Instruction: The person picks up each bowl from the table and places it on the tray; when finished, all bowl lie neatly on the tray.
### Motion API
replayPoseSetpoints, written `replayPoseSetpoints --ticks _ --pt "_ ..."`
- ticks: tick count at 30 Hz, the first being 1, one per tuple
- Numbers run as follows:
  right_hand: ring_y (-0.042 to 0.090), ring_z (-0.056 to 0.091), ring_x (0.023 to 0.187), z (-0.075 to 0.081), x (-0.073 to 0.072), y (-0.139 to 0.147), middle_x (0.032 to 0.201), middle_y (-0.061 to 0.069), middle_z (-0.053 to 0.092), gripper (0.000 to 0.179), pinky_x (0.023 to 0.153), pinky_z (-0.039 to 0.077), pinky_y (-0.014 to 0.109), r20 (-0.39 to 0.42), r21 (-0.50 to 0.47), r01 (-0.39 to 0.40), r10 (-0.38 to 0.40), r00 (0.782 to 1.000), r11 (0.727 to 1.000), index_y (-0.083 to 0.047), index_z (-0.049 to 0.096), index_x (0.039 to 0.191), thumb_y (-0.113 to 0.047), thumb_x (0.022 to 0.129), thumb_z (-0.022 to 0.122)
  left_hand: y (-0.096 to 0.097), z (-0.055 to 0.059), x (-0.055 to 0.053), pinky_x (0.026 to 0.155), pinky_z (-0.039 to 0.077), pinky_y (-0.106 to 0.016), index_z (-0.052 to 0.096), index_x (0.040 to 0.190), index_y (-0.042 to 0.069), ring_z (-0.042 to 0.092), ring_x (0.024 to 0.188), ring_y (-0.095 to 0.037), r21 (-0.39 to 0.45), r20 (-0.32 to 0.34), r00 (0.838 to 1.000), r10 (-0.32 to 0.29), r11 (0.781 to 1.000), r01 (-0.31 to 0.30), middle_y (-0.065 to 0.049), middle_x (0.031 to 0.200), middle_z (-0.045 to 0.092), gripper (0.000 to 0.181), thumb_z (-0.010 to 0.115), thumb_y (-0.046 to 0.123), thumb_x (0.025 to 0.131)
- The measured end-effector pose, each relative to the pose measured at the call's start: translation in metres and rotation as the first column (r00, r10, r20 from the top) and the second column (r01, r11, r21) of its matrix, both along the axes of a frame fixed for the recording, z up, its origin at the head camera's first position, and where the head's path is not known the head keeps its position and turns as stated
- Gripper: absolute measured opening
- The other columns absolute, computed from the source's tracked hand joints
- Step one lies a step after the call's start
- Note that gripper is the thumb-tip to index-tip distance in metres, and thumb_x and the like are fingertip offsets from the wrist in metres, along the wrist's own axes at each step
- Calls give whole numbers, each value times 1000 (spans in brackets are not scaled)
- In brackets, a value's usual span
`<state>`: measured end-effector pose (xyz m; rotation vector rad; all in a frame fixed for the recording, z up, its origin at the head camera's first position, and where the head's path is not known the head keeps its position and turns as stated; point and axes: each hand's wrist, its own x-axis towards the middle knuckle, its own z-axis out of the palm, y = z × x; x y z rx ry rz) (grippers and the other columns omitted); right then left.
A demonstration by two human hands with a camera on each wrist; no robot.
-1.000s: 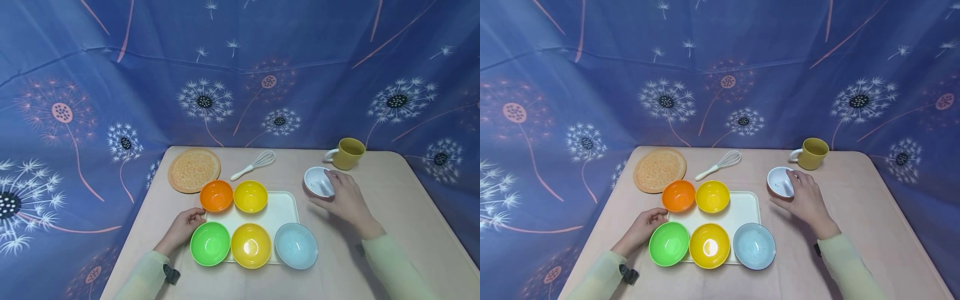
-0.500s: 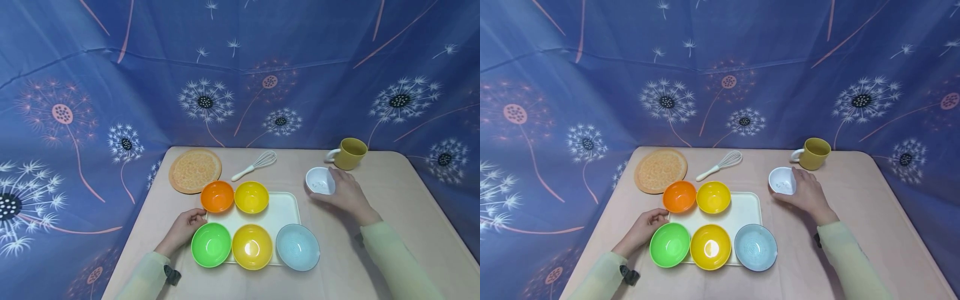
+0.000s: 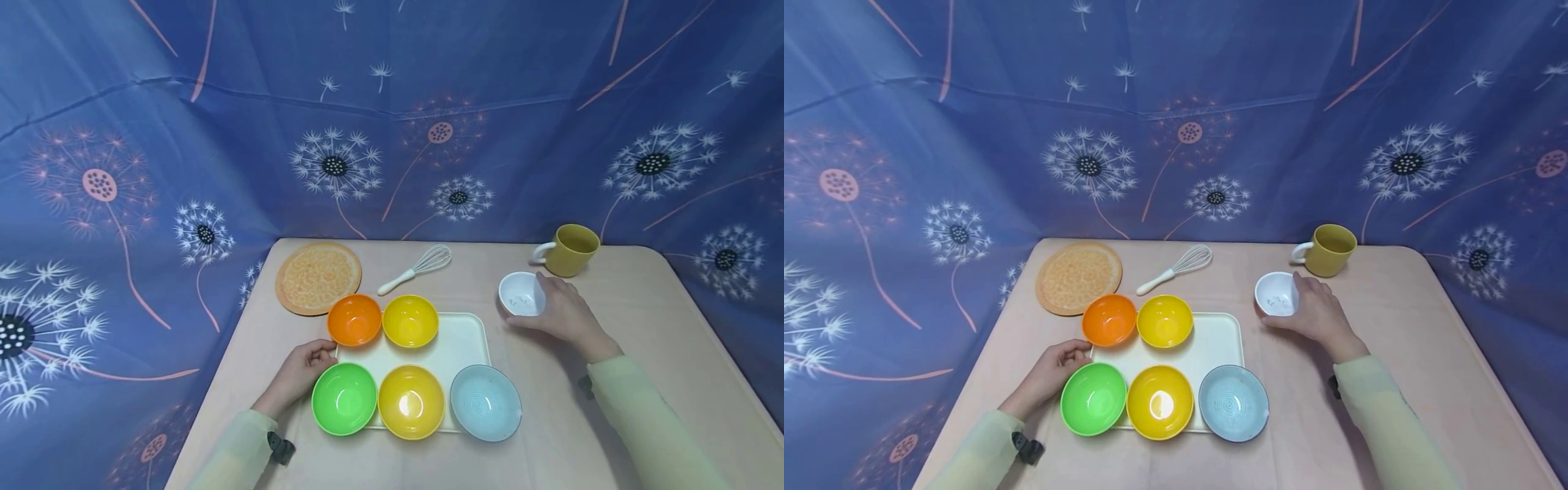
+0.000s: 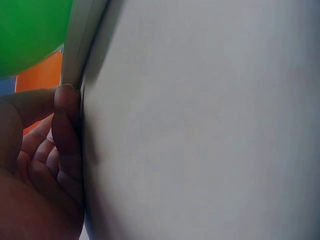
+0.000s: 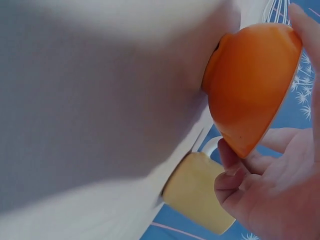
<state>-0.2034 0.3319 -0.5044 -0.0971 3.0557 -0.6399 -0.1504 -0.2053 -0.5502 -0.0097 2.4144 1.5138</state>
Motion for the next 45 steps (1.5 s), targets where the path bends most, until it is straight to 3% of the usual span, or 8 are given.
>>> replayPoseSetpoints --ticks 14,21,30,36,45 --pt "54 44 121 -9 3 -3 137 38 45 122 97 39 70 -119 -29 10 -13 993 1000 11 33 154 -66 75 84 -1 -2 0 73 48 -30 71 128 9 57 78 -20 9 1 1000 -2 1000 2 -3 89 64 32 75 12 96" --pt "53 44 122 -10 7 -7 140 36 44 118 98 38 69 -163 -54 15 -24 986 998 10 34 153 -64 75 85 0 0 0 73 48 -30 72 127 9 57 78 -20 5 -1 1000 -5 1000 5 -4 89 64 31 75 11 96" --pt "49 46 124 1 17 -39 140 33 49 119 100 39 65 -225 -73 -76 58 973 994 9 41 152 -60 69 91 0 0 0 71 47 -29 71 128 8 57 78 -21 1 -1 1000 -3 1000 3 -4 88 64 32 75 11 96" --pt "46 44 128 8 27 -69 142 29 48 123 104 40 66 -171 -68 -118 104 980 991 6 35 157 -54 67 94 -1 0 0 71 48 -28 71 128 8 57 78 -21 12 2 1000 -2 1000 2 -4 89 64 33 75 11 96" --pt "42 47 129 4 36 -98 146 25 50 126 106 41 61 -141 -23 -192 187 972 981 3 39 157 -65 64 90 -1 0 0 71 47 -29 72 127 9 57 78 -21 6 -6 1000 -6 1000 6 -4 89 64 32 76 12 96"
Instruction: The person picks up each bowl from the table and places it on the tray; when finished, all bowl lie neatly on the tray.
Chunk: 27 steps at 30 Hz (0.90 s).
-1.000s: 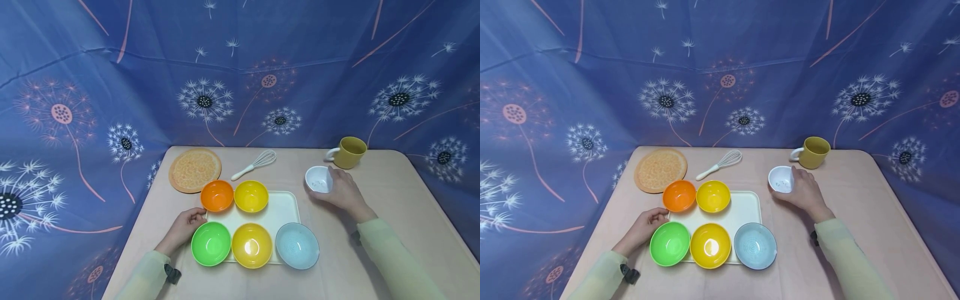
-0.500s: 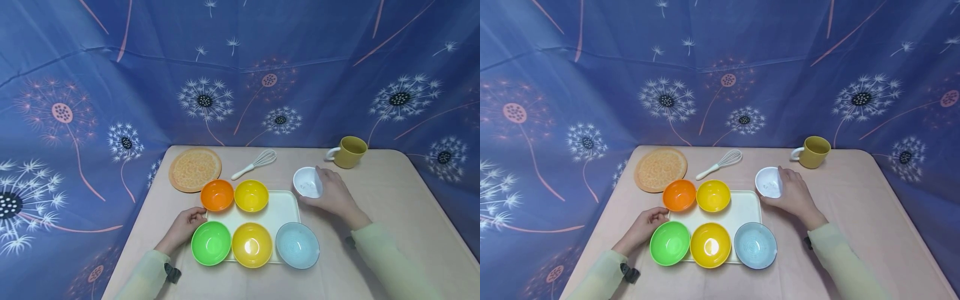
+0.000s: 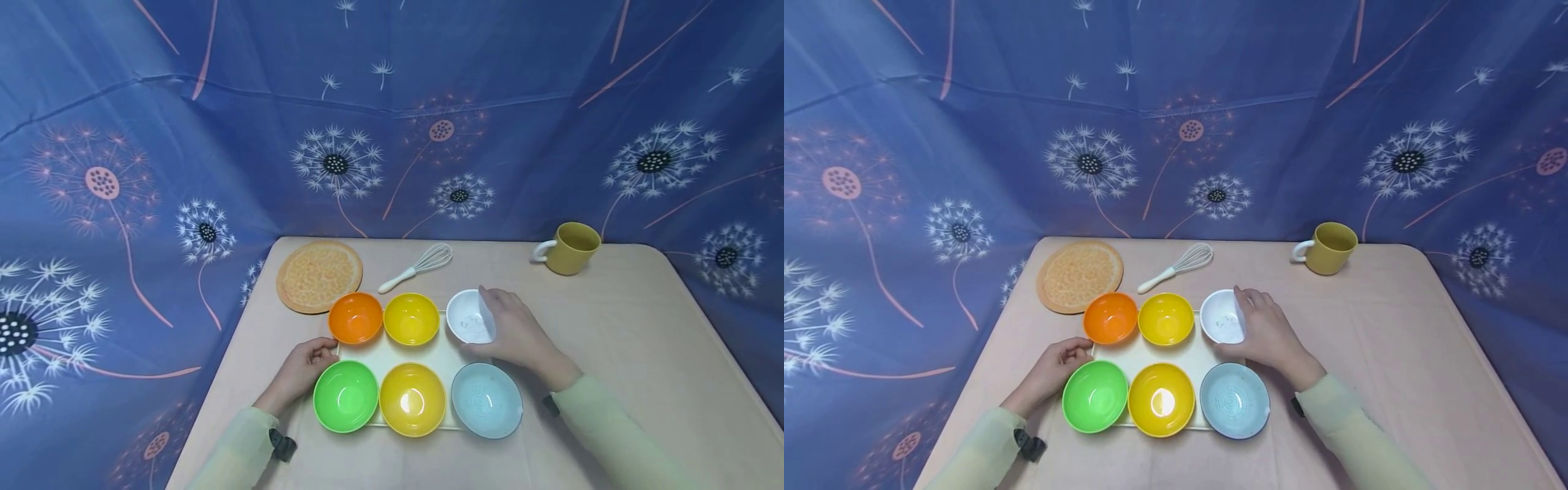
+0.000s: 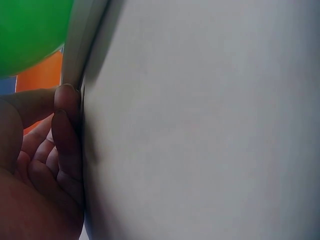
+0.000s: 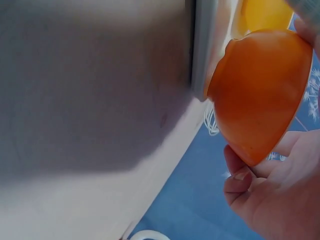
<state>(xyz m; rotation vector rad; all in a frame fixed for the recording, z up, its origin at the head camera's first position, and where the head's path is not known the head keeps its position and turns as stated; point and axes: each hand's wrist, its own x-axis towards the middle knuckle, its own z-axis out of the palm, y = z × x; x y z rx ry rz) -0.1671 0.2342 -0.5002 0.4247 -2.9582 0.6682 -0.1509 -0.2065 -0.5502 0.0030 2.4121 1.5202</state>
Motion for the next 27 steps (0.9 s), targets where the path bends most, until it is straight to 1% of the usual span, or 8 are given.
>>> replayPoseSetpoints --ticks 2,10,17,24,27 --pt "43 47 130 -2 1 -2 146 25 49 127 107 41 61 8 8 -10 10 1000 1000 3 39 157 -65 64 90 1 -1 0 71 47 -29 72 127 8 57 78 -20 1 -2 1000 -3 1000 3 -4 89 64 32 76 12 96" --pt "43 47 131 -8 4 -4 148 26 48 128 107 41 61 21 23 -4 3 1000 1000 4 38 157 -66 64 90 4 -1 1 70 48 -28 70 128 4 57 77 -19 -3 -20 1000 -24 1000 24 -4 89 64 32 74 11 96" --pt "41 45 132 -13 6 -5 150 24 46 129 107 42 60 41 41 5 -7 999 999 1 35 159 -71 66 87 4 -1 1 72 48 -28 71 128 7 58 78 -20 -3 3 1000 -16 1000 16 -3 88 65 33 75 12 96" --pt "42 42 136 -15 6 -4 153 24 44 131 110 39 61 56 4 -2 2 998 1000 1 33 160 -69 66 89 4 0 1 71 48 -29 72 127 8 57 77 -20 2 2 1000 -13 1000 13 -3 88 64 32 76 11 96" --pt "42 40 140 -15 7 -5 158 23 40 131 111 37 62 67 -5 -8 8 998 1000 -1 31 161 -70 66 88 4 0 2 71 47 -29 72 127 8 57 78 -20 -17 -1 1000 -13 1000 13 -3 88 64 31 75 12 96"
